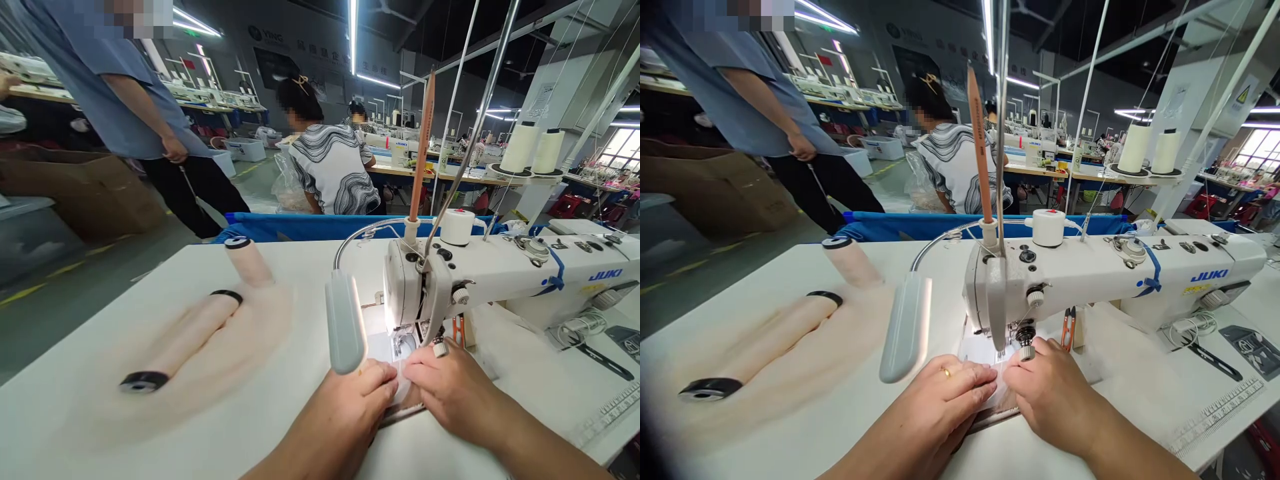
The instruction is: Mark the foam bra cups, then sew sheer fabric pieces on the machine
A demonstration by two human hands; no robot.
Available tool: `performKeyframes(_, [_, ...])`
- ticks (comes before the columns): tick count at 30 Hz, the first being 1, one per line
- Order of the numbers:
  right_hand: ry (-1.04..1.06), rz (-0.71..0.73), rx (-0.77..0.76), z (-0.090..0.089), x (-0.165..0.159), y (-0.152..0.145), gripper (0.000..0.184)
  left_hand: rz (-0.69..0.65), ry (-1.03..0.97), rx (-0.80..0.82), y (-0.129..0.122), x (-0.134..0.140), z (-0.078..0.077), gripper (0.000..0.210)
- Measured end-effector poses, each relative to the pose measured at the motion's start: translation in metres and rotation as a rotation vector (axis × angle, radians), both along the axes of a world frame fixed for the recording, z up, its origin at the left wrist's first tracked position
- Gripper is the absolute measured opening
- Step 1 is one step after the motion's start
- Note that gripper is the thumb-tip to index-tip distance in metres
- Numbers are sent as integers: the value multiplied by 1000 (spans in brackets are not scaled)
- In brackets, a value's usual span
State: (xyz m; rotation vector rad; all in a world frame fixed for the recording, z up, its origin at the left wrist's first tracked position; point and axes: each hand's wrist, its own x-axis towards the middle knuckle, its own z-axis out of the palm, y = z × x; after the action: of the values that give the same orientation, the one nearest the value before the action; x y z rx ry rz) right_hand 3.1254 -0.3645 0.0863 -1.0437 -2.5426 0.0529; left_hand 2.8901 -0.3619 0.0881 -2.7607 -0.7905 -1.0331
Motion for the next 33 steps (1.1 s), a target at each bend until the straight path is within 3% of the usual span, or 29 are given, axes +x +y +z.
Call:
performKeyframes(6, [5,-8,-15,-4,-1,0,26,-25,12,-65,-2,-4,-2,35])
performKeyframes(20, [97,-35,-65,0,-5,5,36,15,-39,-92,8,-1,-5,36])
performKeyframes(33, [88,-134,43,-1,-10,10,36,92,-76,-112,18,-2,-32,34])
